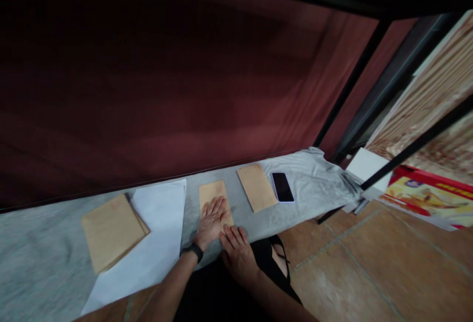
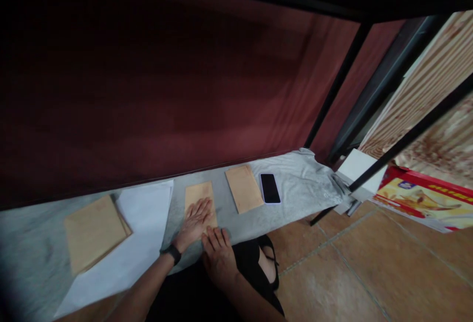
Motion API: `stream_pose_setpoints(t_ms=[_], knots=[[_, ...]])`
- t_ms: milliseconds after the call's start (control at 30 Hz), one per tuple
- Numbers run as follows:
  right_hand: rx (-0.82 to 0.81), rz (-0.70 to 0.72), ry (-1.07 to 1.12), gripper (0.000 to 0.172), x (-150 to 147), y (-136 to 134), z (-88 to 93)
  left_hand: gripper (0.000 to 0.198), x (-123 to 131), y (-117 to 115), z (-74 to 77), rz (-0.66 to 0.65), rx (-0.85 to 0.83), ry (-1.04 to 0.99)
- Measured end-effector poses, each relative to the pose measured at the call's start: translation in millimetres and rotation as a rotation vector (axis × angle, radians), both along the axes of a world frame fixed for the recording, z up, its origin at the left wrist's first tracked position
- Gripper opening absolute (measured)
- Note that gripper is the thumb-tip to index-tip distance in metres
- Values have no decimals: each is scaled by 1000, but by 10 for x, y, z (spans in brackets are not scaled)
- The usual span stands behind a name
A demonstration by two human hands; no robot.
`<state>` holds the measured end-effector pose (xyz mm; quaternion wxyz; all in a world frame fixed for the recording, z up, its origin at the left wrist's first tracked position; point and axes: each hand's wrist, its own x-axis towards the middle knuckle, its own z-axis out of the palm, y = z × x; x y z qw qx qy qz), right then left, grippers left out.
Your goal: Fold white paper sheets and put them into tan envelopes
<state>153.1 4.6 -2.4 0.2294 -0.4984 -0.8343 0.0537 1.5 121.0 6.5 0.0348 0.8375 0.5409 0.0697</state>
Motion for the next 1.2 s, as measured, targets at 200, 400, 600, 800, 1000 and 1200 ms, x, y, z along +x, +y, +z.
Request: stream_pose_setpoints(t_ms=[200,400,600,800,1000,1200], knots=[[63,-26,14,47,-8,32,-60,57,-128,-492,-94,-66,30,-14],[5,76,67,44,163,92,-7,63,-279,-934,-159,-172,269,-11],[-53,84,77,43,221,137,109,77,-270,-1123,-136,-172,314,4],[-83,141,-21,44,204,398,169,78,-231,-1123,-190,-156,324,10],[-137,96,-78,44,112,888,153,74,-184,-1145,-158,-97,316,-4],[-137,15,-116,46,9,1305,181,72,-148,-1160,-130,-66,323,13]])
